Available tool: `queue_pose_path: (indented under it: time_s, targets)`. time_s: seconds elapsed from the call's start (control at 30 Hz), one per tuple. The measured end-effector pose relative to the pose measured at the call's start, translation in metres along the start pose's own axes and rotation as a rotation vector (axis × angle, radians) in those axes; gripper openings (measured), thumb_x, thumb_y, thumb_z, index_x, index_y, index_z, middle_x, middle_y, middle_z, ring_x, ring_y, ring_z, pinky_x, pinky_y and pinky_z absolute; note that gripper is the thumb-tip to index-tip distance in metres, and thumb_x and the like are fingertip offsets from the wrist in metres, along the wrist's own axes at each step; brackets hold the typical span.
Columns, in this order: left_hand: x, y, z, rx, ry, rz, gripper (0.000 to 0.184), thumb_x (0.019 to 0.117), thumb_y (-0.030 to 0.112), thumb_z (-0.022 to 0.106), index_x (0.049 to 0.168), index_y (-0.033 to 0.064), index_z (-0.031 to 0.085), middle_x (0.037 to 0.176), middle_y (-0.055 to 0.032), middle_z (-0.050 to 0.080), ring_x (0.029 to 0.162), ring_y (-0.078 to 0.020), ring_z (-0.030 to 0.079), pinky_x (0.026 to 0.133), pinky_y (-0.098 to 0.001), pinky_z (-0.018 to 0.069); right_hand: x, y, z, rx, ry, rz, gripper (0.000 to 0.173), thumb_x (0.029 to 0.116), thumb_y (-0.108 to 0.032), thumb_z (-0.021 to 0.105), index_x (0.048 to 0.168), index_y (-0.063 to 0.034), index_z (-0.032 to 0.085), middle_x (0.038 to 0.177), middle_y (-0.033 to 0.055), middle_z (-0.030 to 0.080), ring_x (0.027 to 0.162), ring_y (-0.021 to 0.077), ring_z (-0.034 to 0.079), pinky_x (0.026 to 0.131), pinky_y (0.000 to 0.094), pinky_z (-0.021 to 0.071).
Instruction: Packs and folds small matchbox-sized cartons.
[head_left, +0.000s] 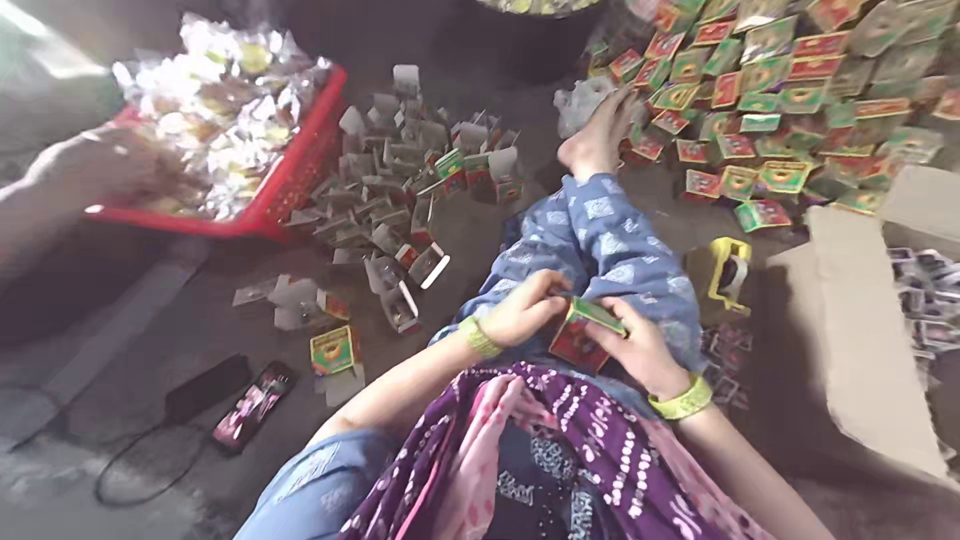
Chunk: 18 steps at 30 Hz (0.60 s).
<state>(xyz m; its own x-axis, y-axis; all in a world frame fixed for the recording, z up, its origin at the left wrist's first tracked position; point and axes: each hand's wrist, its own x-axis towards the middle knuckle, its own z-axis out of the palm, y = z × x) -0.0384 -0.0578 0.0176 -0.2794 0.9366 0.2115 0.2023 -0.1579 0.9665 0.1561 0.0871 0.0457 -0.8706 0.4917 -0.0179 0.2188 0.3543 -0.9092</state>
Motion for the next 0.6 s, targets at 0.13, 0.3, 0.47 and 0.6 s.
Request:
queue_pose_path:
  time_s: [0.13, 0.3, 0.47, 0.6]
  targets:
    - [-0.016, -0.013, -0.056, 0.588, 0.314, -0.233, 0.040, 0.1034, 0.032, 0.050, 0.126, 0.0018, 0.062, 0.122, -0.0176, 0.065, 0.108, -0.0263, 0.066, 0.095, -0.0453, 0.0560, 0.008, -0.001, -0.013, 0.042, -0.089, 0.117, 0.049, 0.0836, -0.041, 0.083, 0.120, -0.0106, 0.069, 0.104, 0.0014, 0.075, 0.094, 0.0112, 0.072, 0.086, 0.0349, 0.0620]
    - [-0.048, -0.039, -0.109, 1.041, 0.323, -0.578, 0.052, 0.0876, 0.028, 0.075, 0.130, -0.0004, 0.063, 0.135, -0.0300, 0.057, 0.126, -0.0494, 0.055, 0.104, -0.0647, 0.0460, 0.029, -0.025, -0.044, 0.331, -0.430, 0.499, 0.039, 0.0979, -0.034, 0.068, 0.124, -0.0047, 0.064, 0.104, 0.0086, 0.073, 0.092, 0.0178, 0.072, 0.083, 0.0373, 0.0611]
    - [-0.064, -0.039, -0.116, 1.189, 0.371, -0.623, 0.036, 0.0920, 0.014, 0.069, 0.125, 0.0005, 0.067, 0.126, -0.0276, 0.064, 0.117, -0.0457, 0.063, 0.097, -0.0608, 0.0517, 0.086, -0.042, -0.068, -0.108, -0.628, 0.589, 0.044, 0.0987, -0.036, 0.068, 0.123, -0.0006, 0.064, 0.103, 0.0183, 0.072, 0.090, 0.0303, 0.073, 0.080, 0.0509, 0.0618]
    - [-0.062, -0.032, -0.116, 1.209, 0.361, -0.782, 0.027, 0.0938, 0.015, 0.065, 0.118, 0.0044, 0.071, 0.124, -0.0233, 0.066, 0.110, -0.0434, 0.066, 0.089, -0.0618, 0.0548, 0.166, -0.065, -0.120, 0.024, 0.224, 0.294, 0.062, 0.0938, -0.043, 0.072, 0.128, 0.0066, 0.057, 0.111, 0.0212, 0.069, 0.092, 0.0286, 0.070, 0.083, 0.0484, 0.0595]
